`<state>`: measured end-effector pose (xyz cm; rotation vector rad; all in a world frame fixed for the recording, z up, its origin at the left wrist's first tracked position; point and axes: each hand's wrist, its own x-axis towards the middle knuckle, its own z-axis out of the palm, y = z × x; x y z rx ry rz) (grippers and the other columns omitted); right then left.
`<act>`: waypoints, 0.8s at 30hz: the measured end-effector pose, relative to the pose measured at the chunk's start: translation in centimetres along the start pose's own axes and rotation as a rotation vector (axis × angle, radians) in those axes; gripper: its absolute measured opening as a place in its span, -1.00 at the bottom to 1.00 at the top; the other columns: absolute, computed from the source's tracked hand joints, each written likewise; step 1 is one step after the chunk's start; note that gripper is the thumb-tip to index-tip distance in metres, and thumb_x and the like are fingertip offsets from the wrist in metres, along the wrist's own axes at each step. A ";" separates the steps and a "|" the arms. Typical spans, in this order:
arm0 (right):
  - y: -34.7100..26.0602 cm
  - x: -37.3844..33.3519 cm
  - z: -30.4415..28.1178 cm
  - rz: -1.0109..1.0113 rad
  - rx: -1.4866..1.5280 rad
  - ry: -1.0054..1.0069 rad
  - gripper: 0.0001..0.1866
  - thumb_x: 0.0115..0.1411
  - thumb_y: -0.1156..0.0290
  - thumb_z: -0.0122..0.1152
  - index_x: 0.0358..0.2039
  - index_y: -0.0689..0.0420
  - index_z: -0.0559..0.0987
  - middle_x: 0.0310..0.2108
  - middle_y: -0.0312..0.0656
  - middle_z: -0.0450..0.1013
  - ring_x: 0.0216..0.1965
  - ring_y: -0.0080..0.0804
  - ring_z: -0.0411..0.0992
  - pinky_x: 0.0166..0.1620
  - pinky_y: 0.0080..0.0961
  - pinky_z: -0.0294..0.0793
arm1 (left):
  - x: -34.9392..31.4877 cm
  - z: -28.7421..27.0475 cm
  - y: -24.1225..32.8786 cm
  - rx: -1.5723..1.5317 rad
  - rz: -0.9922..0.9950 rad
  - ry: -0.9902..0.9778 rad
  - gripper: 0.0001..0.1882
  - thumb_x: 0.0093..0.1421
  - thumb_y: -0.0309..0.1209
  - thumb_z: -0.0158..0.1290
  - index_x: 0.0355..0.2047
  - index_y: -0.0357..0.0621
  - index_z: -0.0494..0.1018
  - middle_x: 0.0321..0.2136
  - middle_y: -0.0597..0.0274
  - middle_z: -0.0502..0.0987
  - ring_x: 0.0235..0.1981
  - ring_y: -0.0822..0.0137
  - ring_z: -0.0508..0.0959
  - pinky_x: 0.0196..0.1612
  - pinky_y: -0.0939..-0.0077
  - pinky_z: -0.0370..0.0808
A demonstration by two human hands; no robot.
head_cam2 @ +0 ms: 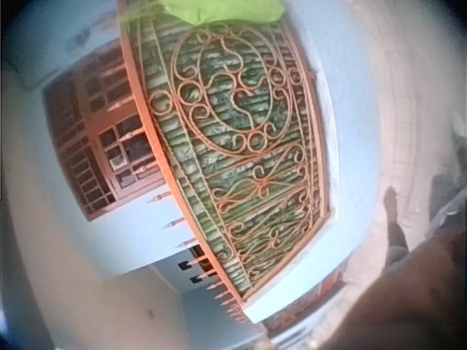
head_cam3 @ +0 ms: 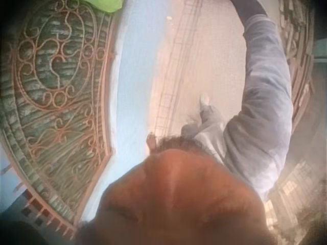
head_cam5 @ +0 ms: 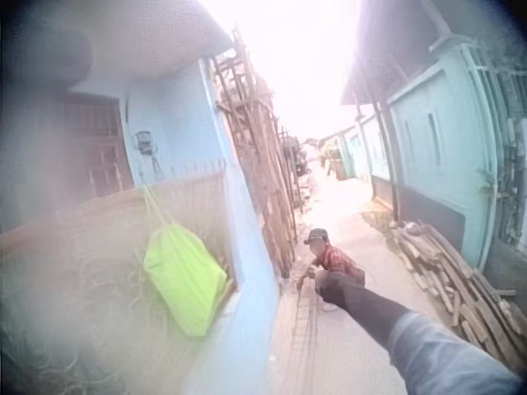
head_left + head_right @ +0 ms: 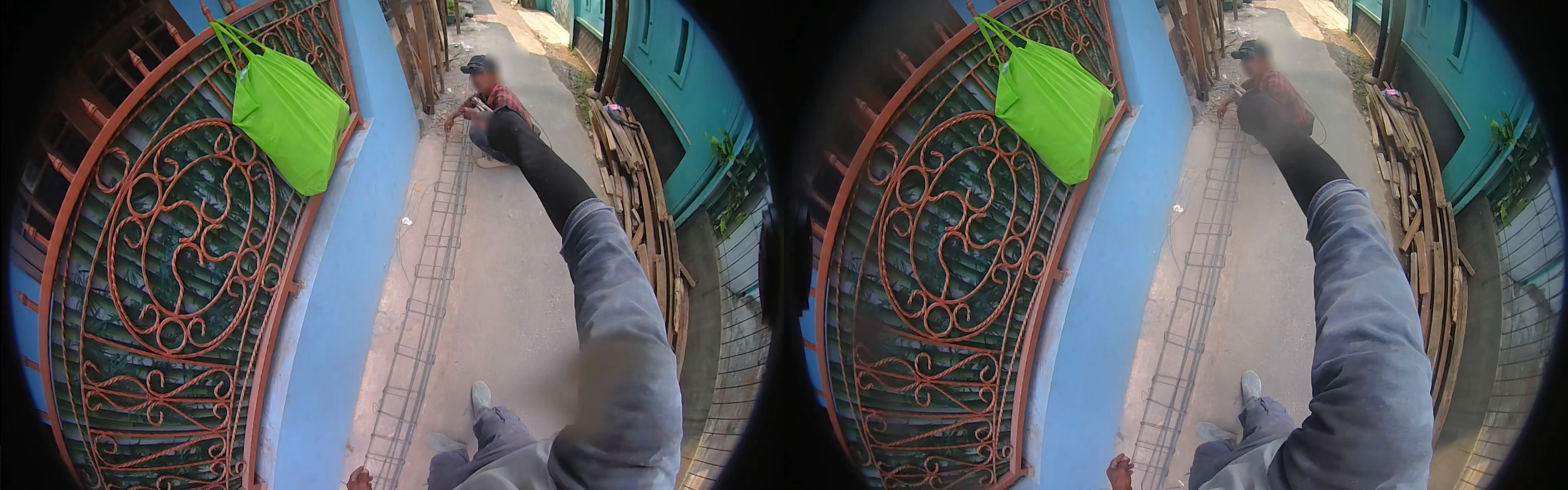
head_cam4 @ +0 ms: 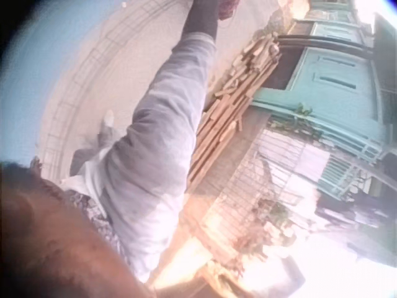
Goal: The person moves wooden planks and then sits on the floor to assemble a rebar mesh. They use pliers to tie wire at the intersections of the rebar grid.
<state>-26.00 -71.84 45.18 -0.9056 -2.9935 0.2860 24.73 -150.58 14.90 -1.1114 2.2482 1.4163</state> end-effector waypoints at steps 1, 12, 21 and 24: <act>2.7 -0.8 0.5 -0.127 -0.202 -0.125 -0.64 0.02 0.11 0.19 -0.24 0.03 0.67 -0.30 -0.18 0.62 -0.24 -0.17 0.60 -0.14 -0.26 0.56 | -2.4 3.8 3.5 -0.041 -0.062 -0.057 -0.60 0.19 -0.36 0.14 0.02 -0.28 0.48 -0.32 0.19 0.59 -0.37 0.30 0.60 -0.39 0.49 0.47; 18.1 -35.9 25.9 -0.534 -0.454 -0.979 -0.74 -0.08 0.16 0.17 -0.46 0.00 0.71 -0.47 -0.06 0.57 -0.36 -0.06 0.57 -0.26 -0.16 0.55 | -9.4 8.3 -3.8 -0.083 -0.351 -0.258 -0.65 0.17 -0.36 0.17 -0.06 -0.27 0.52 -0.39 0.22 0.59 -0.51 0.35 0.60 -0.58 0.56 0.40; 29.2 -50.1 26.6 -0.429 -0.303 -0.846 -0.77 -0.06 0.16 0.18 -0.51 -0.01 0.68 -0.52 -0.11 0.56 -0.44 -0.15 0.56 -0.34 -0.18 0.51 | -1.1 11.9 3.0 -0.089 -0.233 -0.303 -0.65 0.20 -0.34 0.14 -0.04 -0.27 0.52 -0.36 0.25 0.59 -0.42 0.37 0.60 -0.52 0.59 0.38; 28.2 -49.8 26.0 -0.452 -0.269 -0.821 -0.81 -0.05 0.20 0.19 -0.52 -0.01 0.67 -0.52 -0.14 0.56 -0.45 -0.17 0.56 -0.35 -0.20 0.52 | 2.4 11.2 6.0 -0.137 -0.121 -0.225 -0.61 0.22 -0.36 0.12 0.02 -0.29 0.48 -0.31 0.16 0.60 -0.42 0.37 0.60 -0.51 0.55 0.41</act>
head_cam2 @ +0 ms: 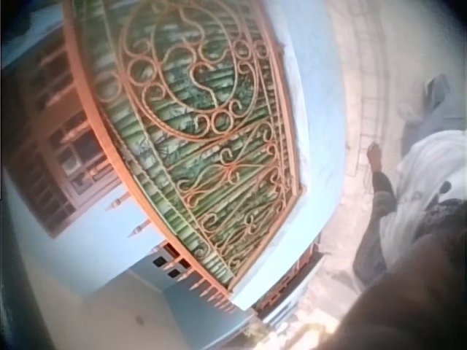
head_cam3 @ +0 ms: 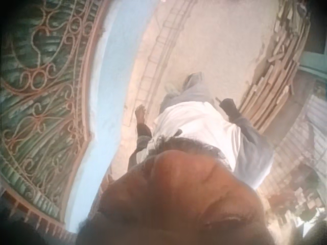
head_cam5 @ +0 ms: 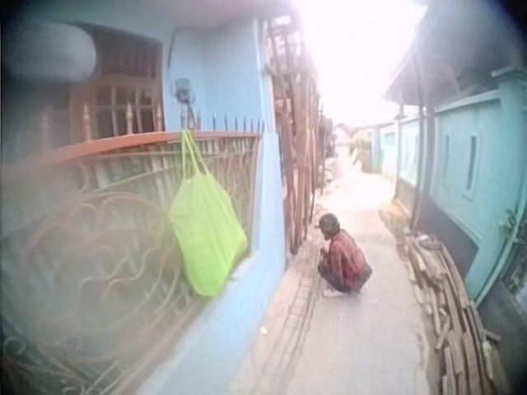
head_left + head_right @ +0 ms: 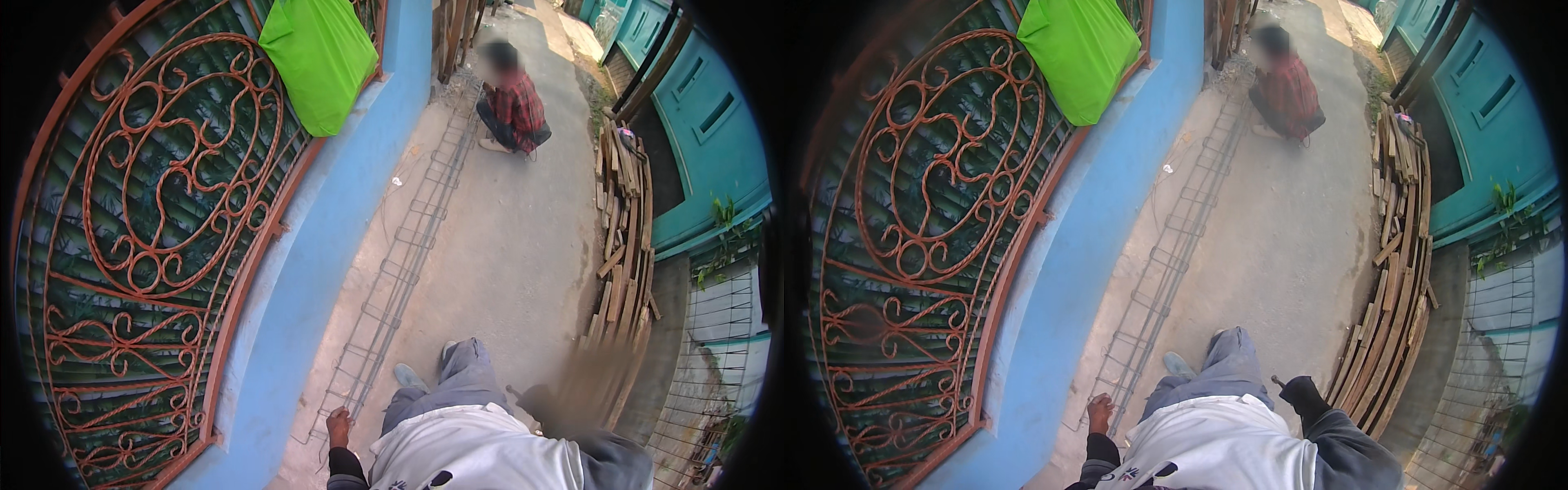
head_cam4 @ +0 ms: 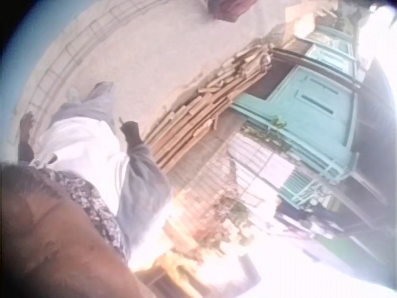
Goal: The person moves wooden planks and then sits on the floor to assemble a rebar mesh. They use pliers to tie wire at the intersections of the rebar grid.
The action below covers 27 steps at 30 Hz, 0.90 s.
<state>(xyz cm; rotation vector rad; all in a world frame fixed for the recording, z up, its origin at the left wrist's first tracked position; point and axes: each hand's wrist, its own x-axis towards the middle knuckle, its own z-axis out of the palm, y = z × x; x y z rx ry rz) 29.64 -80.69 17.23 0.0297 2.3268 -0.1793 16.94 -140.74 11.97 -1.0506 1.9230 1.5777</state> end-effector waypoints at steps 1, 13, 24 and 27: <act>0.6 -0.1 -0.2 0.014 0.005 0.008 -0.82 -0.05 0.21 0.19 -0.52 -0.02 0.67 -0.53 -0.15 0.56 -0.45 -0.18 0.56 -0.36 -0.20 0.52 | 0.4 0.8 1.2 0.022 -0.005 0.008 -0.61 0.22 -0.36 0.12 0.02 -0.29 0.48 -0.30 0.16 0.60 -0.41 0.36 0.60 -0.50 0.55 0.41; 12.9 5.0 -11.1 -0.195 -0.286 0.014 -0.84 -0.10 0.43 0.29 -0.42 -0.06 0.64 -0.48 -0.29 0.55 -0.37 -0.27 0.59 -0.44 -0.28 0.54 | -0.3 15.5 8.4 0.074 -0.105 -0.023 -0.74 0.17 -0.45 0.12 -0.11 -0.21 0.53 -0.33 0.24 0.59 -0.44 0.37 0.61 -0.48 0.58 0.43; 29.5 22.2 -21.2 0.413 0.559 -0.019 -0.67 0.06 0.07 0.25 -0.35 0.07 0.66 -0.40 -0.09 0.59 -0.37 -0.18 0.59 -0.34 -0.25 0.57 | -2.4 30.1 17.5 0.161 -0.110 -0.059 -0.69 0.16 -0.39 0.13 -0.08 -0.19 0.53 -0.32 0.28 0.59 -0.39 0.36 0.61 -0.41 0.53 0.43; 30.5 26.6 -24.9 0.420 0.550 -0.002 -0.58 0.07 -0.01 0.24 -0.30 0.11 0.64 -0.36 -0.03 0.60 -0.34 -0.13 0.58 -0.27 -0.22 0.56 | -0.8 31.1 18.9 0.173 -0.142 -0.043 -0.69 0.16 -0.37 0.13 -0.09 -0.19 0.53 -0.33 0.28 0.59 -0.39 0.35 0.60 -0.42 0.54 0.42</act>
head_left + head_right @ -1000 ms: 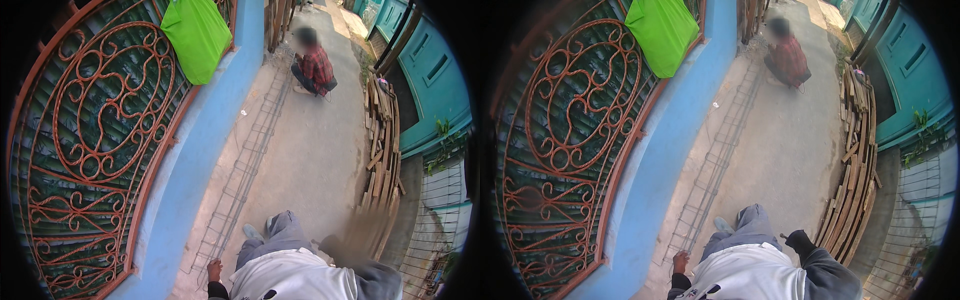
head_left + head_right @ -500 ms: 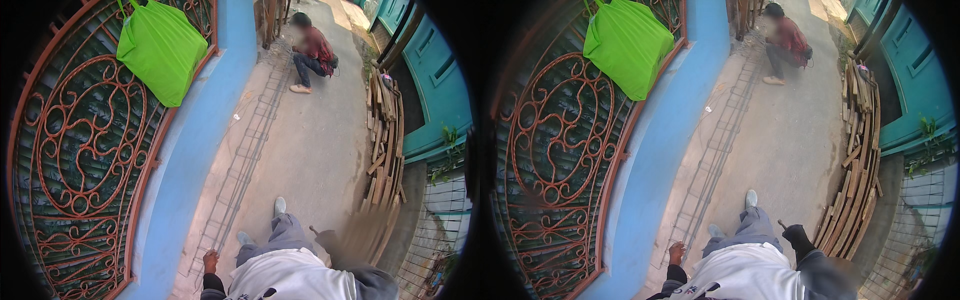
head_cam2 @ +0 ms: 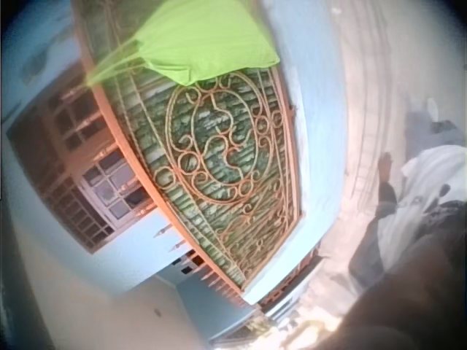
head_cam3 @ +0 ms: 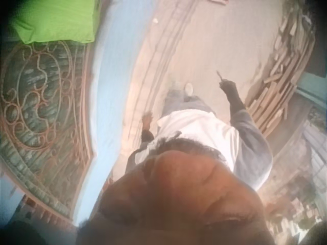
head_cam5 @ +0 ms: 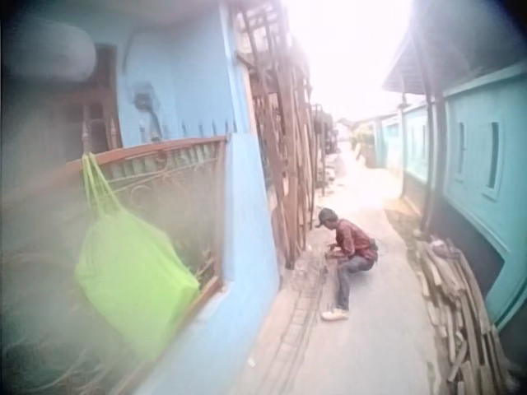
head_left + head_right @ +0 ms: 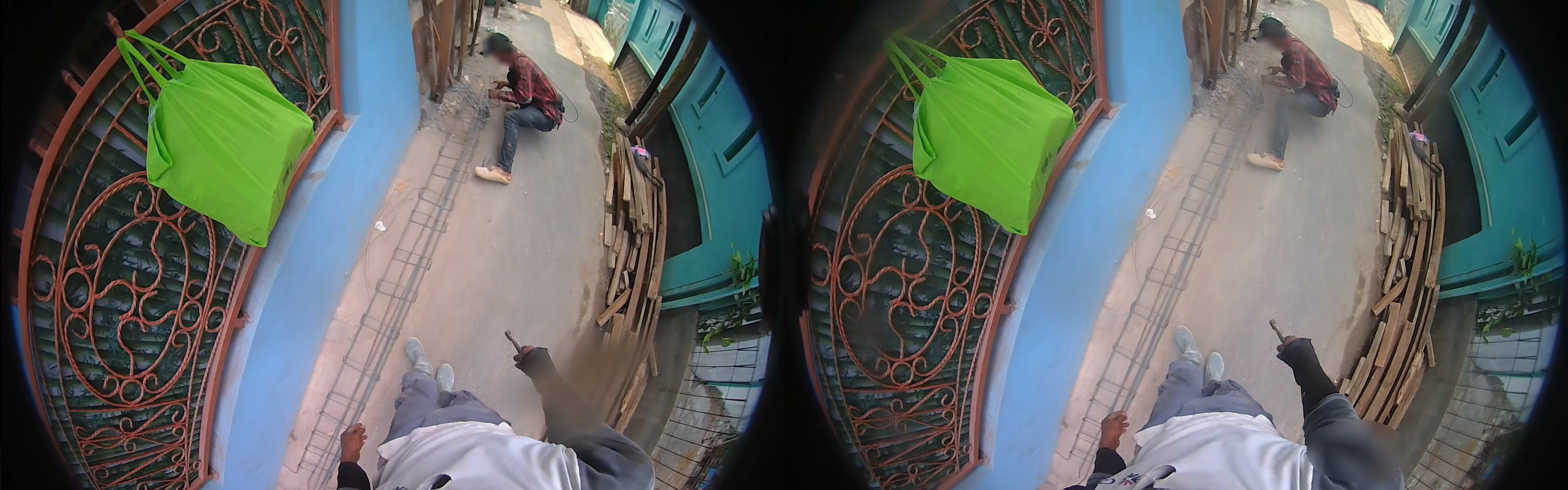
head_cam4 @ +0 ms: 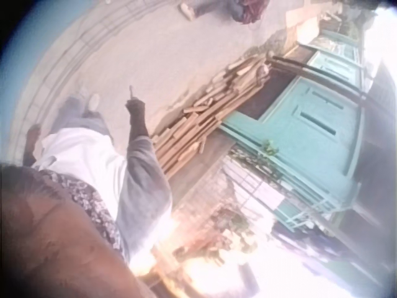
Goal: The person moves wooden planks and then sits on the floor to assemble a rebar mesh. They use pliers to tie wire at the intersections of the rebar grid.
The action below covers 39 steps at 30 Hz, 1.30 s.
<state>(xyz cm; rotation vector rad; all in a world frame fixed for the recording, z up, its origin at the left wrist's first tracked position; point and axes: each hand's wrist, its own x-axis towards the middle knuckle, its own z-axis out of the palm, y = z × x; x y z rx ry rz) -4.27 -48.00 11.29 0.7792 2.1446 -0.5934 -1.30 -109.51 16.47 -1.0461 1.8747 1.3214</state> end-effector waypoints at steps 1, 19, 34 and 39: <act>-0.6 0.5 -1.1 0.019 -0.065 -0.037 -0.59 0.08 0.01 0.23 -0.30 0.11 0.64 -0.37 -0.04 0.59 -0.33 -0.14 0.59 -0.27 -0.22 0.56 | 0.5 0.0 0.1 -0.002 -0.025 -0.007 -0.68 0.16 -0.36 0.13 -0.09 -0.19 0.53 -0.33 0.28 0.58 -0.39 0.34 0.60 -0.42 0.54 0.42; 14.5 3.3 -14.7 -0.356 -0.538 -0.004 -0.86 0.11 0.31 0.18 -0.37 0.00 0.65 -0.44 -0.17 0.57 -0.37 -0.24 0.59 -0.40 -0.19 0.55 | 19.5 26.5 44.6 0.193 0.266 -0.041 -0.56 0.17 -0.32 0.14 0.01 -0.35 0.50 -0.22 0.02 0.63 -0.35 0.31 0.59 -0.23 0.48 0.50; -9.2 60.0 -71.0 -0.043 0.286 -0.149 -0.66 0.27 0.21 0.08 -0.11 0.23 0.46 -0.48 -0.04 0.52 -0.53 -0.18 0.54 -0.46 -0.20 0.57 | 20.0 62.9 63.7 0.193 0.175 -0.096 -0.56 0.23 -0.26 0.14 0.01 -0.33 0.50 -0.24 0.09 0.62 -0.31 0.32 0.60 -0.19 0.47 0.50; -19.2 75.6 -78.6 -0.141 0.160 -0.090 -0.61 0.27 0.11 0.15 -0.12 0.20 0.51 -0.48 -0.09 0.53 -0.43 -0.18 0.53 -0.34 -0.24 0.47 | 28.4 71.7 75.8 -0.010 0.135 0.044 -0.61 0.25 -0.30 0.13 -0.01 -0.32 0.52 -0.27 0.02 0.63 -0.30 0.30 0.60 -0.13 0.42 0.51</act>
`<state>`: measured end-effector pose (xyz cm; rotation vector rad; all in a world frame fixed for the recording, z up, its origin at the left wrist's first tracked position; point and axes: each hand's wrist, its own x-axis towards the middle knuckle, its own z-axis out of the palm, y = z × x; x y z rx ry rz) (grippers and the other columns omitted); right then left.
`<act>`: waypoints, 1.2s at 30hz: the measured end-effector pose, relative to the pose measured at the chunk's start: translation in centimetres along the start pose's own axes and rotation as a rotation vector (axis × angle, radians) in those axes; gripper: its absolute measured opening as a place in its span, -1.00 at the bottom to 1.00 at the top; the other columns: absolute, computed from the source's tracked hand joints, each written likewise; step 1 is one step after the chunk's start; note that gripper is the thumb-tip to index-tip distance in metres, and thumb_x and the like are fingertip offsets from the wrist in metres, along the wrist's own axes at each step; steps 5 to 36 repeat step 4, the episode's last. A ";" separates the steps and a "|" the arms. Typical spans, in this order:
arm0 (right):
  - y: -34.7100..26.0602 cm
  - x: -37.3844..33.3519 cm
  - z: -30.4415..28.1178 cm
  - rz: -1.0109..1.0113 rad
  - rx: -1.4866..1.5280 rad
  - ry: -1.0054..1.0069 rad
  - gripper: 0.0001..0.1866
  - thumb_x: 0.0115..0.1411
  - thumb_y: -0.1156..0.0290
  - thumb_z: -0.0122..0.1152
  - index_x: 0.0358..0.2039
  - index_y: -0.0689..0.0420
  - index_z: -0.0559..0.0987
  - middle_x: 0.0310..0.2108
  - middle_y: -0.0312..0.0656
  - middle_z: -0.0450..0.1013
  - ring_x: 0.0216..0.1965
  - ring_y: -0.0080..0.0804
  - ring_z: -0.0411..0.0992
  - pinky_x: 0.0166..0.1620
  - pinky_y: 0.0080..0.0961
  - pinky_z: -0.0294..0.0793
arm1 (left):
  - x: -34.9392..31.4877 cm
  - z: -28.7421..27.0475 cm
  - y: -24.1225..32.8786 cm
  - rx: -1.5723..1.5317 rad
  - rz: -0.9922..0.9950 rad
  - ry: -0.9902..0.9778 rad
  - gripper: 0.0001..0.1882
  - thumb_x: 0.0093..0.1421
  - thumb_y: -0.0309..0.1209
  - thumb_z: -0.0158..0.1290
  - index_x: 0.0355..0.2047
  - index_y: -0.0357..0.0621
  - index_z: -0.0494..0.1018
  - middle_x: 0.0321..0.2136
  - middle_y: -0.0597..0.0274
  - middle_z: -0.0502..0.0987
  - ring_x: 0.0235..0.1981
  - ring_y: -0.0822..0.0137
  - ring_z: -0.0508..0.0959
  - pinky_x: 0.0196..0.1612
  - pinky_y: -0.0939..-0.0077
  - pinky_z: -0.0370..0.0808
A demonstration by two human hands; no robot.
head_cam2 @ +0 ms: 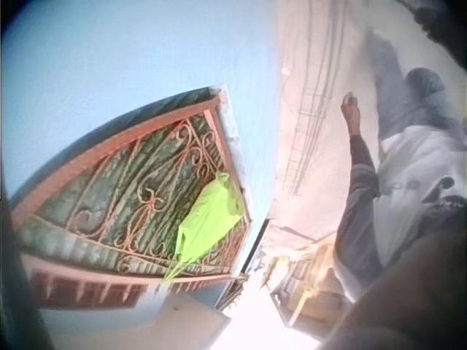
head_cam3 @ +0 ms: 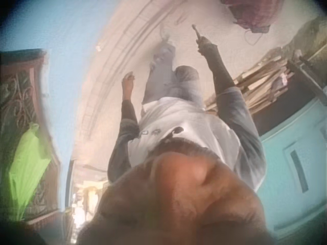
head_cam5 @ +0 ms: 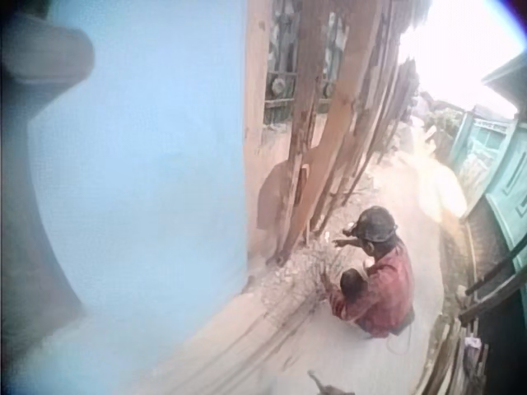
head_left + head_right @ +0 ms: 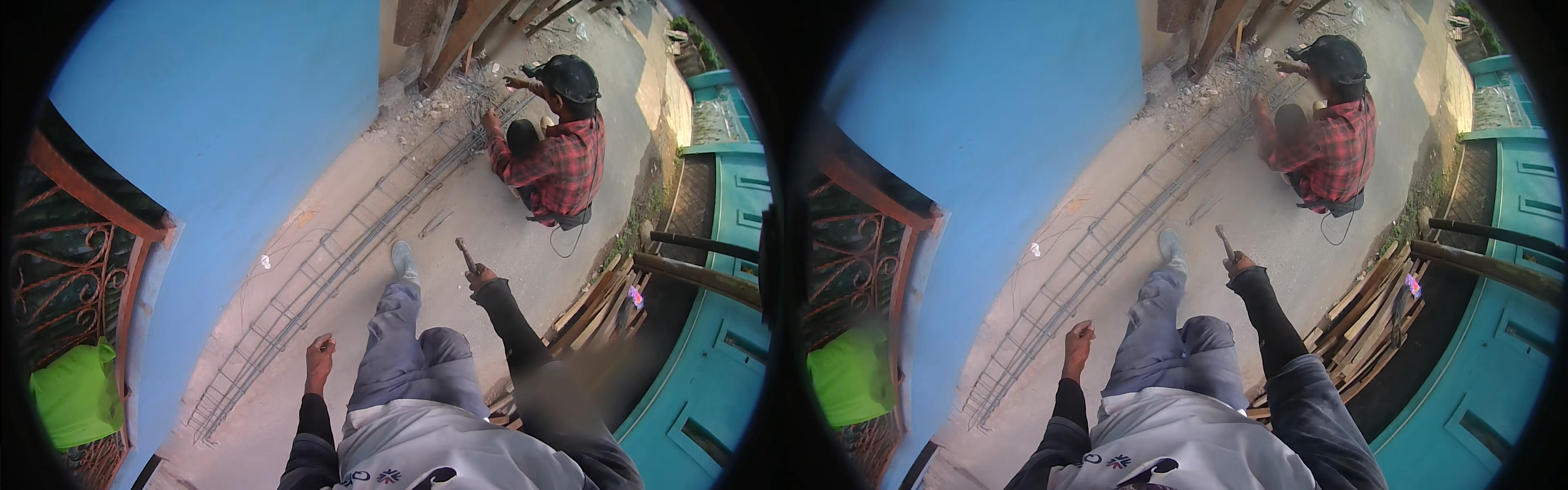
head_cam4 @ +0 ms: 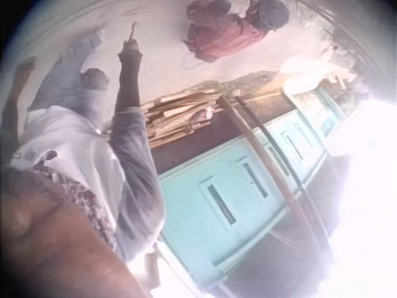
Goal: The person moves wooden planks and then sits on the floor to assemble a rebar mesh. They use pliers to tie wire at the intersections of the rebar grid.
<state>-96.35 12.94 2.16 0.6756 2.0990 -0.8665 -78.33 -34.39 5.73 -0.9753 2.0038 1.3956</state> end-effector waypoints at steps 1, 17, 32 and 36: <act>-3.1 1.5 0.3 0.034 0.085 -0.056 -0.58 0.24 0.09 0.19 -0.10 0.19 0.51 -0.42 -0.08 0.54 -0.40 -0.15 0.53 -0.30 -0.22 0.49 | 0.8 1.9 0.0 -0.035 -0.014 0.066 -0.61 0.25 -0.30 0.13 0.00 -0.31 0.52 -0.26 0.02 0.63 -0.30 0.30 0.60 -0.13 0.42 0.52; -5.0 9.5 -2.7 -0.150 -0.198 -0.168 -0.44 0.15 0.07 0.33 0.06 0.12 0.45 0.01 0.01 0.39 -0.11 -0.16 0.49 -0.05 -0.22 0.51 | 6.3 8.4 5.4 -0.091 -0.016 0.114 -0.61 0.25 -0.31 0.14 0.01 -0.29 0.52 -0.25 0.02 0.63 -0.29 0.30 0.61 -0.11 0.43 0.52; -5.0 9.5 -2.7 -0.150 -0.198 -0.168 -0.44 0.15 0.07 0.33 0.06 0.12 0.45 0.01 0.01 0.39 -0.11 -0.16 0.49 -0.05 -0.22 0.51 | 6.3 8.4 5.4 -0.091 -0.016 0.114 -0.61 0.25 -0.31 0.14 0.01 -0.29 0.52 -0.25 0.02 0.63 -0.29 0.30 0.61 -0.11 0.43 0.52; -5.0 9.5 -2.7 -0.150 -0.198 -0.168 -0.44 0.15 0.07 0.33 0.06 0.12 0.45 0.01 0.01 0.39 -0.11 -0.16 0.49 -0.05 -0.22 0.51 | 6.3 8.4 5.4 -0.091 -0.016 0.114 -0.61 0.25 -0.31 0.14 0.01 -0.29 0.52 -0.25 0.02 0.63 -0.29 0.30 0.61 -0.11 0.43 0.52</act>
